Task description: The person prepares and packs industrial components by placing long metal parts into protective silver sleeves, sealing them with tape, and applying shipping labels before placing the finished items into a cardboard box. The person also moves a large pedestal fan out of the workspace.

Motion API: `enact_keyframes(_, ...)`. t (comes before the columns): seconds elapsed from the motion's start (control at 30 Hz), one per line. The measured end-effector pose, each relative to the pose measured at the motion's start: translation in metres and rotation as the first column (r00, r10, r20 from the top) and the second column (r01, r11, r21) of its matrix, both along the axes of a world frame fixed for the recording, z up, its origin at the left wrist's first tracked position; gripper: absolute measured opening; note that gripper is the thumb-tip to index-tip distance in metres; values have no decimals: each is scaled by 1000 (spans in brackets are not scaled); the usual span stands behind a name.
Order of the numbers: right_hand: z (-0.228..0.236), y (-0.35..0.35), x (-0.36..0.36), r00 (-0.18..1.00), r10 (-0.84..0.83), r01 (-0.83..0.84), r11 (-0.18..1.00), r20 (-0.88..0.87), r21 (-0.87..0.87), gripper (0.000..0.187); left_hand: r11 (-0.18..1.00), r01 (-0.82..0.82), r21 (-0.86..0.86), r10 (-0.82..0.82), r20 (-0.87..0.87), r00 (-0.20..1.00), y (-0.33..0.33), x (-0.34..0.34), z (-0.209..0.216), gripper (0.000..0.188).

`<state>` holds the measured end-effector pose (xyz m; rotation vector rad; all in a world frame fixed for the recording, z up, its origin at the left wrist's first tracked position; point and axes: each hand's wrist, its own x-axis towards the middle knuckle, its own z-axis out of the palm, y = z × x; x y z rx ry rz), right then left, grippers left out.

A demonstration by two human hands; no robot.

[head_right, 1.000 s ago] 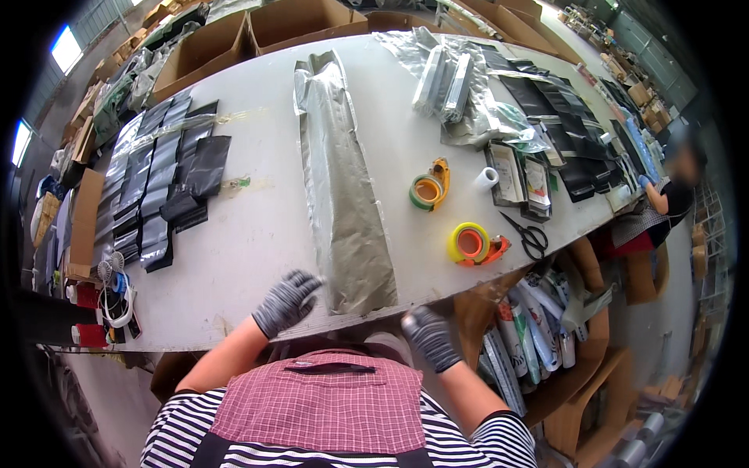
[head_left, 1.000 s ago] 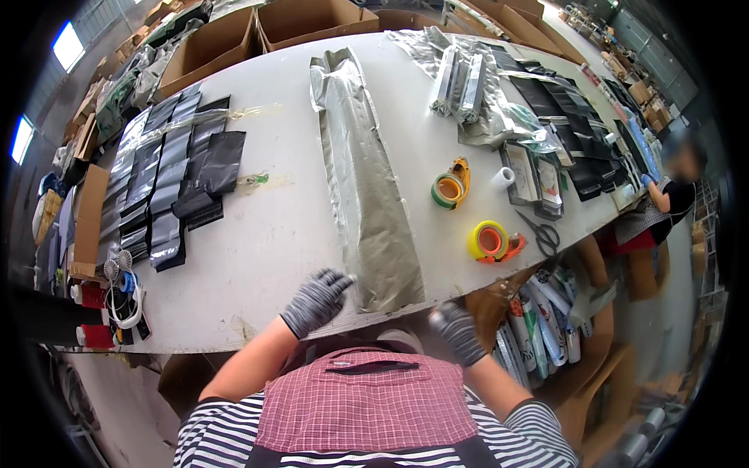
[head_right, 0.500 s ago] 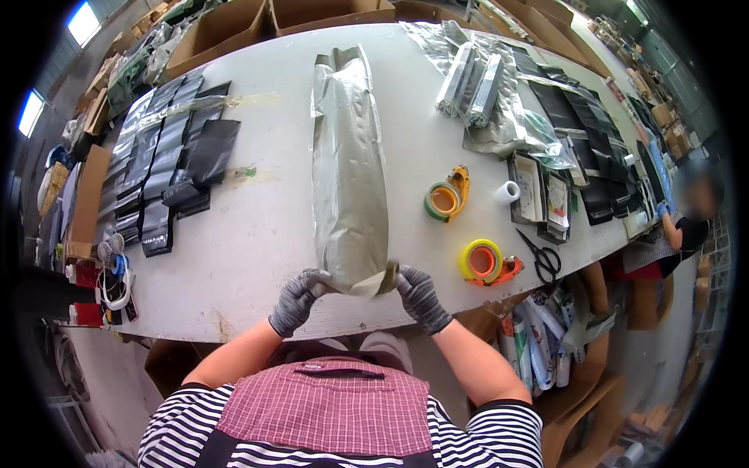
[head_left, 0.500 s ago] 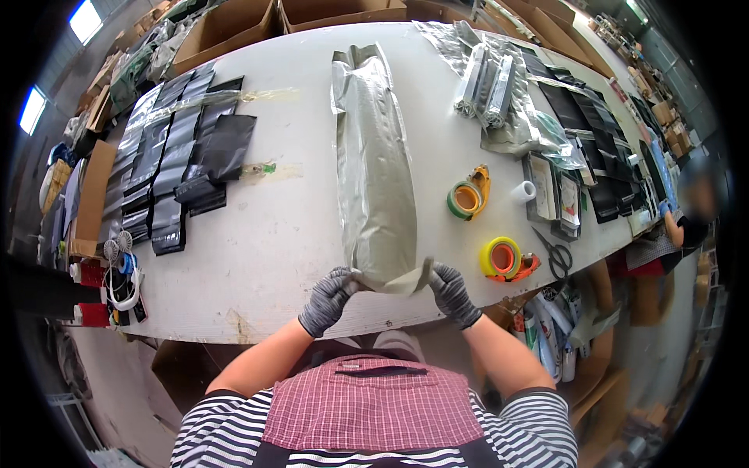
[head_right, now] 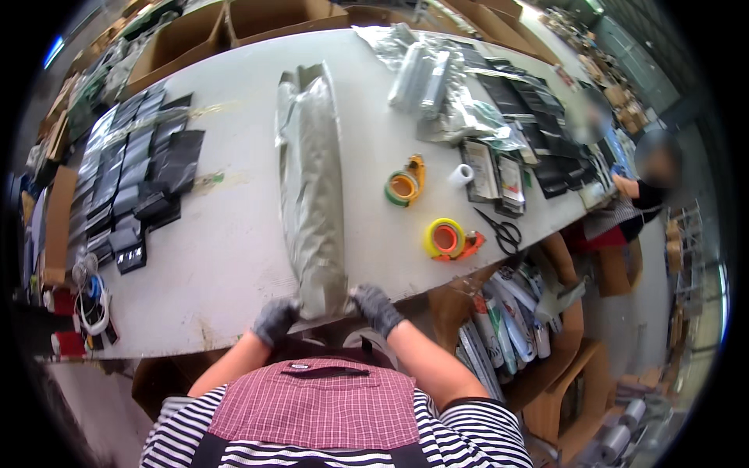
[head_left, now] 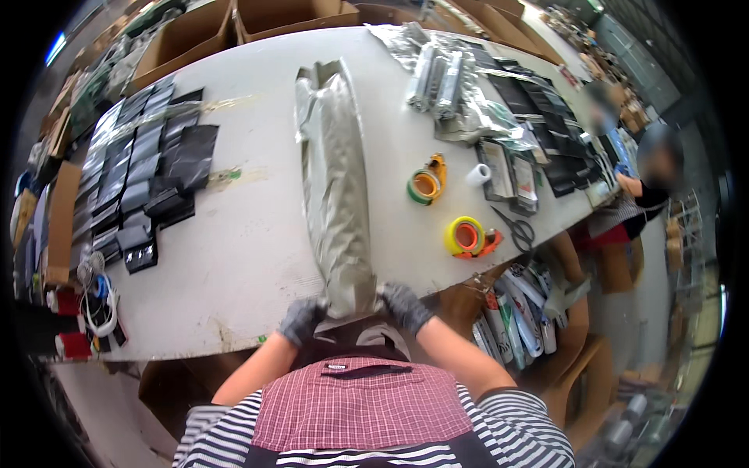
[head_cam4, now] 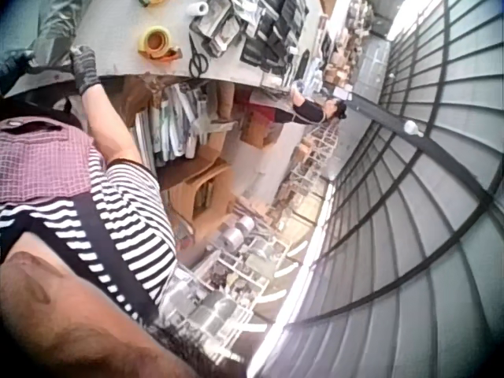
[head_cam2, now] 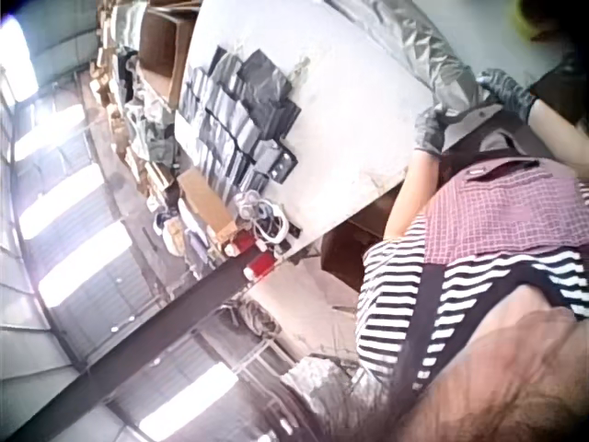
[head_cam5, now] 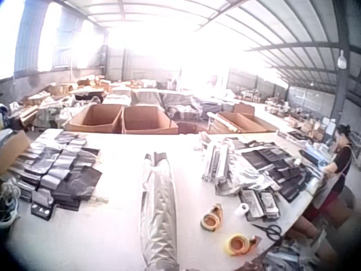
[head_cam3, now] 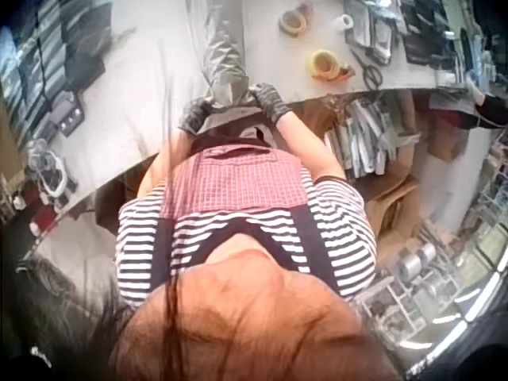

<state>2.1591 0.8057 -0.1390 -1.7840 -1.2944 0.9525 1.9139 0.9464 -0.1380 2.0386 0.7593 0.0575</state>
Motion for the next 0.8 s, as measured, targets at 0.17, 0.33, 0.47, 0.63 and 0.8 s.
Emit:
enact_keyframes(0.17, -24, -116, -38, 962, 224, -220, 975, -159, 40, 18, 324, -266, -908, 112, -243, 964, -71, -71, -17, 25)
enact_keyframes(0.33, 46, -88, 35, 983, -183, 184, 959, 23, -217, 42, 149, -401, -904, 277, -351, 894, -86, -65, 12, 32)
enact_keyframes(0.47, 62, -71, 155, 461, -58, 201, 979, 886, -40, 62, 100, -424, -900, 318, -375, 871, -89, -72, 6, 31)
enact_keyframes(0.63, 55, -63, 202, 286, 266, 213, 919, 920, -332, 25, 209, -384, -899, 275, -322, 906, -66, -69, 34, 32)
enact_keyframes(0.8, 90, -53, 177, 928, -246, 281, 955, 281, -92, 35, 722, -510, -467, 579, 5, 816, -23, -65, 62, 25)
